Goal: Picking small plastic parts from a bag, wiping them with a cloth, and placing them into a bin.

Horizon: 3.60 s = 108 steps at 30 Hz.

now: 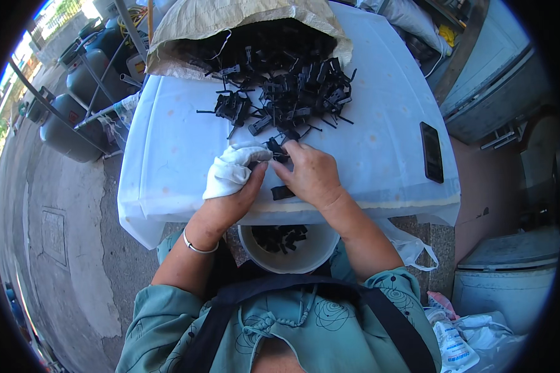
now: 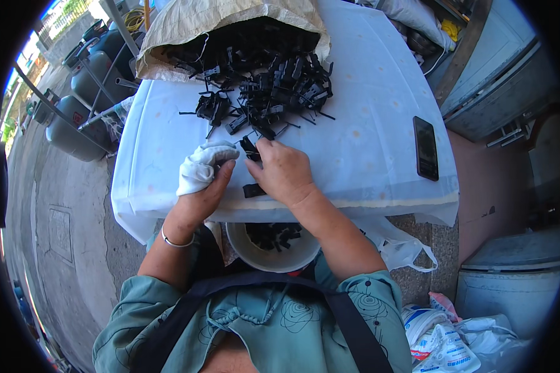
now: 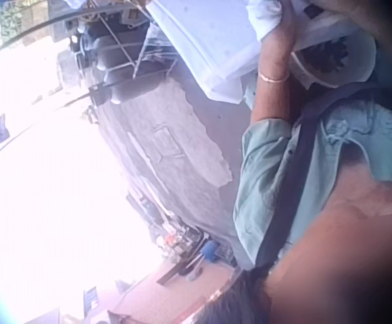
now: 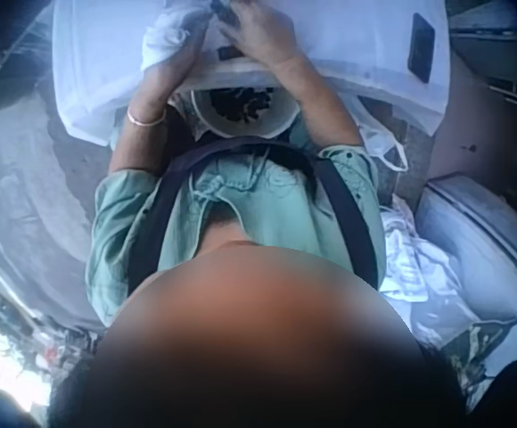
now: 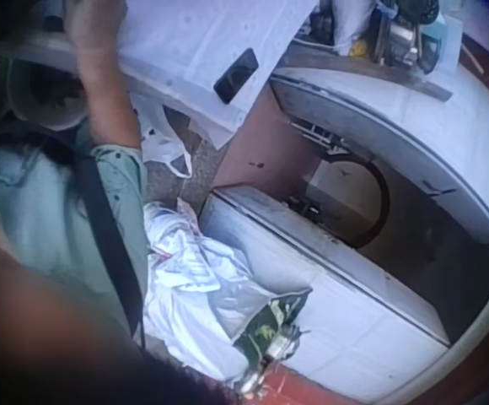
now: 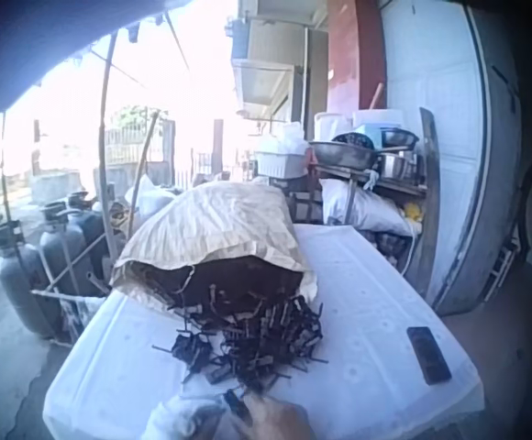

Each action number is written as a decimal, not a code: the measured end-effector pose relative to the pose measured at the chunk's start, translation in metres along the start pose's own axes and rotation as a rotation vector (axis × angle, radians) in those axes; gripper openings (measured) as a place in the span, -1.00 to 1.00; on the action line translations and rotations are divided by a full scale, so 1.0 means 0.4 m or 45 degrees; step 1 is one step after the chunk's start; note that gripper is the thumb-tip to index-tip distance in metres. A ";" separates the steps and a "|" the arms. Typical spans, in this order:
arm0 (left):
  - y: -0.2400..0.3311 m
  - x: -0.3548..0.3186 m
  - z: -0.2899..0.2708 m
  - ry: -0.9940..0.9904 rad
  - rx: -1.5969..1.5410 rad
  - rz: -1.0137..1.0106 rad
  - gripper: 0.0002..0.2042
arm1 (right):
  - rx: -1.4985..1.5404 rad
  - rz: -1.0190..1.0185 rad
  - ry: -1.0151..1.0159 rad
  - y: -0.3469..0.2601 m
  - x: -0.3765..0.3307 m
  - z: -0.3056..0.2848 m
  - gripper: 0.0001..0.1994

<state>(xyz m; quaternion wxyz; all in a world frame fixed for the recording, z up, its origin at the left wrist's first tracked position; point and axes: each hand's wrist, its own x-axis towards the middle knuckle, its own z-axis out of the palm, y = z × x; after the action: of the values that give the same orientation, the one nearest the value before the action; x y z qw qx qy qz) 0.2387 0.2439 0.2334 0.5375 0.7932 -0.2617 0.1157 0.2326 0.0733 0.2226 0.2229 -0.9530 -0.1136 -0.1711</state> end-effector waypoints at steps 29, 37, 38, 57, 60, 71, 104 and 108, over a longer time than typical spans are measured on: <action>0.048 0.005 0.054 -0.739 -0.815 -0.578 -0.76 | 1.234 0.255 -0.294 0.058 -0.093 -0.104 -0.73; 0.013 -0.012 0.103 -0.270 -0.706 -0.499 -0.82 | 0.720 -0.622 0.102 -0.001 -0.091 -0.122 -0.70; 0.011 -0.014 0.106 -0.270 -0.706 -0.498 -0.82 | 0.719 -0.623 0.102 -0.001 -0.089 -0.115 -0.70; 0.023 -0.031 0.095 -0.200 -0.552 -0.399 -0.77 | 0.874 0.100 -0.214 0.002 -0.090 -0.102 -0.79; 0.037 -0.032 0.090 -0.201 -0.262 -0.265 -0.76 | 0.883 0.107 -0.211 0.005 -0.092 -0.099 -0.79; 0.018 -0.033 0.082 -0.159 -0.610 -0.292 -0.72 | 1.145 0.128 -0.305 0.025 -0.097 -0.091 -0.81; 0.038 -0.022 0.063 -0.447 -0.651 -0.206 -0.69 | 1.143 0.241 -0.266 0.020 -0.088 -0.105 -0.89; 0.030 -0.018 0.059 -0.439 -0.723 -0.456 -0.75 | 1.111 0.128 -0.248 0.023 -0.081 -0.110 -0.82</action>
<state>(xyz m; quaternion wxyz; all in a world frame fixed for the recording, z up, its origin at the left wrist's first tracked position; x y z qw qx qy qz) 0.2239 0.2210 0.2302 0.6958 0.6536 -0.2270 -0.1926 0.1936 0.0402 0.2438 0.6002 -0.7857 -0.1493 -0.0055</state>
